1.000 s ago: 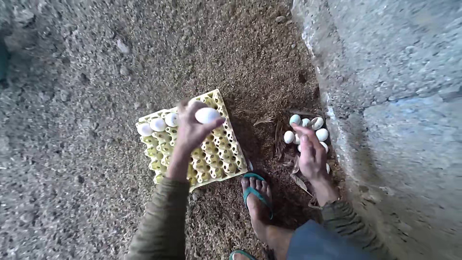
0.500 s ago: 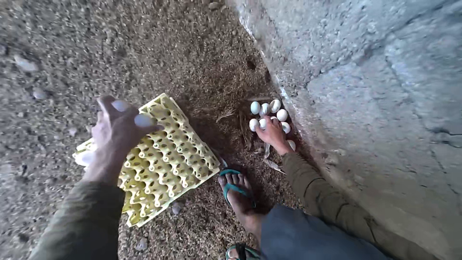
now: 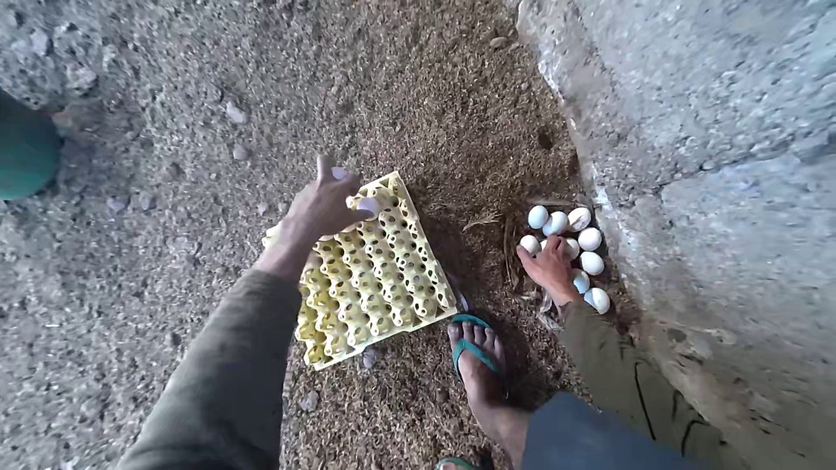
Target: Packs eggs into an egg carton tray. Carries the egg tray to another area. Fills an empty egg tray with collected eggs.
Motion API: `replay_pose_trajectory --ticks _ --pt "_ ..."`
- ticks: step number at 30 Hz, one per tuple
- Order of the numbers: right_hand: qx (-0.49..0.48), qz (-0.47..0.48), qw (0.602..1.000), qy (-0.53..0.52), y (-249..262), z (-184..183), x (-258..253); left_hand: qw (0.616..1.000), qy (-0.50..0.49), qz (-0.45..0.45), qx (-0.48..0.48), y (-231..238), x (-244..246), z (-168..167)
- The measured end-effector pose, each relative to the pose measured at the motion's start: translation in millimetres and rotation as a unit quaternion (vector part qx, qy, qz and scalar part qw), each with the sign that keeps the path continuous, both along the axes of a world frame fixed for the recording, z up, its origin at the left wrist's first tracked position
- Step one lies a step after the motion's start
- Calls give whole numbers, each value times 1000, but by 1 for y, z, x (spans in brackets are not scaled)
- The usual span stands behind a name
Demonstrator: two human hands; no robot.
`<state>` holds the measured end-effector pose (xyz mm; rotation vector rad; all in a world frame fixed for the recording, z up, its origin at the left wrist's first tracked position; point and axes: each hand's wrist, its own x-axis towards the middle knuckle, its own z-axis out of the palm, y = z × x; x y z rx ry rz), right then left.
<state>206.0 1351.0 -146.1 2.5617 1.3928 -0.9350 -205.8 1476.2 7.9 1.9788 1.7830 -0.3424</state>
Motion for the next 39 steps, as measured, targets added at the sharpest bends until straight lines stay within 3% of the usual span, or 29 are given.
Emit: replay_pose_trajectory --ticks 6,12,16,19,22,27,31,36,39 --pt "-18 -1 1000 5 -2 0 -4 986 -91 -128 58 -2 29 1" --pt "-12 -22 1000 -5 -5 1 -6 984 10 -179 19 1 58 -9" --pt "-22 -21 1000 -7 -2 1 -6 986 9 -162 36 1 62 -10" --pt "-29 -19 999 -3 -2 -1 -4 975 -82 -170 121 -17 65 -17" --pt "-26 -24 999 -1 -2 -6 -6 929 -177 -265 189 -37 63 -52" --pt "47 -42 998 11 -13 -13 -4 883 -258 -330 213 -36 58 -85" --pt "67 -17 998 -1 -22 -15 2 899 -241 -289 224 -32 56 -86" --pt "94 0 995 11 -25 -19 1 937 -216 -78 264 -65 51 -77" --pt "91 5 996 12 -25 -21 1 934 -250 -35 253 -77 49 -76"
